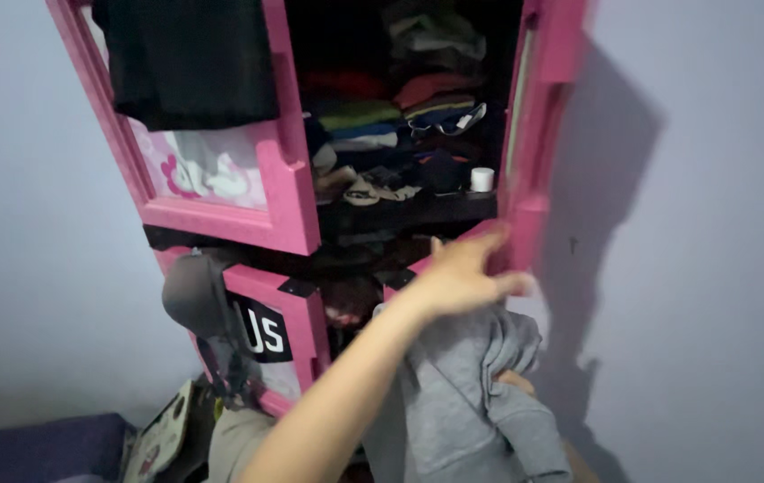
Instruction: The person organizes a cluttered bedroom by folding and hanging clothes. They pick up garments from a pink storage unit, fold them, and hang them on a wall-mounted rack. They also fold a grey hoodie and place it into a pink cabinet.
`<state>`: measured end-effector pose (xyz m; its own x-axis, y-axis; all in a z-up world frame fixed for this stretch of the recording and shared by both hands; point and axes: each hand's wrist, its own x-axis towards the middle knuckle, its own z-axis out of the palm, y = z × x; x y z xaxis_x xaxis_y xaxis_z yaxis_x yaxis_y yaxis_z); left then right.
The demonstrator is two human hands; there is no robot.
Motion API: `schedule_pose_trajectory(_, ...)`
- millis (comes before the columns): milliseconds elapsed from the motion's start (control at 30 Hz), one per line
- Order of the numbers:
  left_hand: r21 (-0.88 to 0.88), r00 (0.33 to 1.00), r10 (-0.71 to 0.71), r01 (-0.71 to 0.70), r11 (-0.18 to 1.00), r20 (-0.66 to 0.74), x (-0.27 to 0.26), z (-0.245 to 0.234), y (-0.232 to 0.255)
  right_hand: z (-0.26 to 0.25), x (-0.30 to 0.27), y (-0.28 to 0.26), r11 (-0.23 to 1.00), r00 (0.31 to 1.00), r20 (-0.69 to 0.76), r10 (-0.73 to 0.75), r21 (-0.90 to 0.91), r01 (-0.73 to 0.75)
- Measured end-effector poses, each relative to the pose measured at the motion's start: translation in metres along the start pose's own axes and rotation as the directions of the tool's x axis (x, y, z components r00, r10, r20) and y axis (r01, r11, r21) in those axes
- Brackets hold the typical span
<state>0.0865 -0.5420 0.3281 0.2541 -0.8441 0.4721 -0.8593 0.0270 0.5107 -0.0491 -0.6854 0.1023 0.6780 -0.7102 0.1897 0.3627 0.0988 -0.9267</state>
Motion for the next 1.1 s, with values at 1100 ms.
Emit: schedule_pose_trajectory(1100,-0.962,0.950,-0.215,-0.251,-0.106,-0.225,-0.025,-0.177,-0.147,0.267,0.192,-0.156,0.858,0.888,0.234,-0.396,0.440,0.266)
